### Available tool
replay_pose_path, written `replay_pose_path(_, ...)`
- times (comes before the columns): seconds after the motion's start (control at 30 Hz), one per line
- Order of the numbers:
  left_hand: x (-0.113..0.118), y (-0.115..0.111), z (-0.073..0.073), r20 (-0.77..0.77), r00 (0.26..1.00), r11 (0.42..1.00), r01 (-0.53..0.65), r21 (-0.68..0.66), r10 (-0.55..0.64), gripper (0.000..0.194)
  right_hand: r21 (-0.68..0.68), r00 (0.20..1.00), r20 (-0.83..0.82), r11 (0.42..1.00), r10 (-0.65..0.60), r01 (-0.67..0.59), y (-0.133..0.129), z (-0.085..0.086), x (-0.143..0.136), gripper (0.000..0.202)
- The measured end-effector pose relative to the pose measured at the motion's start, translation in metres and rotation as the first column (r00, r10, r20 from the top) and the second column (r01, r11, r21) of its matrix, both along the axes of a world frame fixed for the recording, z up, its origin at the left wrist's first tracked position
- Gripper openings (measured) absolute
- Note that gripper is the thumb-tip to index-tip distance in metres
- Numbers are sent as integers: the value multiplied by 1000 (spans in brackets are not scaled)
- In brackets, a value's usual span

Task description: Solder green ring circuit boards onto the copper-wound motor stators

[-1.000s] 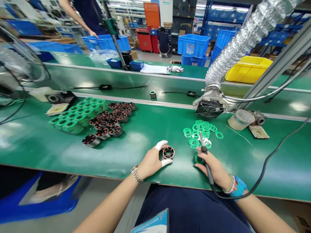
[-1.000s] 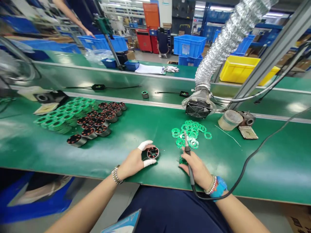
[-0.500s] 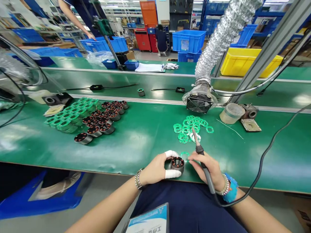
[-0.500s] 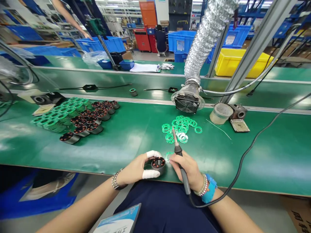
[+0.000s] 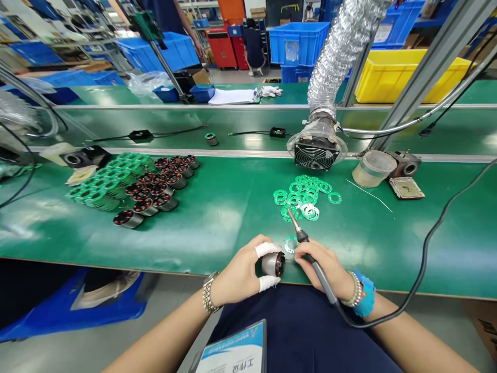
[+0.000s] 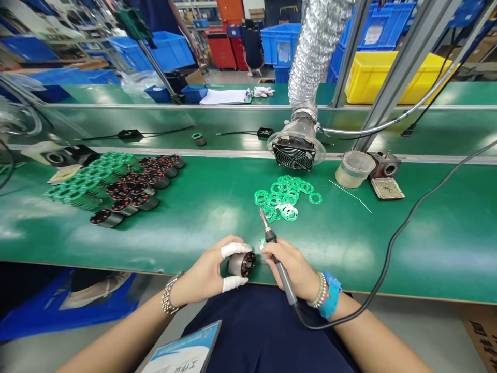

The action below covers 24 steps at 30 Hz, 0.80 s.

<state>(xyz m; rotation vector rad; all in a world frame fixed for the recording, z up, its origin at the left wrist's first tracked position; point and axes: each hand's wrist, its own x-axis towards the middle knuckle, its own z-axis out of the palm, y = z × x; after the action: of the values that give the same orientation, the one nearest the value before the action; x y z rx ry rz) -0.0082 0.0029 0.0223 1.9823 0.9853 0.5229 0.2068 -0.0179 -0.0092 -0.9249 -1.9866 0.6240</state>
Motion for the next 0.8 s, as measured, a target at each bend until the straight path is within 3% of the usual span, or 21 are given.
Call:
replay_pose_path(0.1,-2,1,-4,-64,998,988,7,153,3,43,-15,999,27,1000,-18,18,5,-3,-6,16)
replay_pose_path(0.2,-6,10,-8,-78,997,979,-10,202,26,43,-50,998,32,997,-58,60,9,-2,-3,16)
replay_pose_path(0.33,-11,25,-16,-70,997,980,1,201,14,45,-66,991,6,989,-134,134,6,3,16,13)
replay_pose_path(0.5,-13,33,-24,-37,999,983,5,185,2,46,-83,991,17,987,-134,135,2,10,37,24)
replay_pose_path(0.8,-14,34,-28,-10,1000,988,-2,156,3,47,-264,998,24,962,-64,68,9,15,35,16)
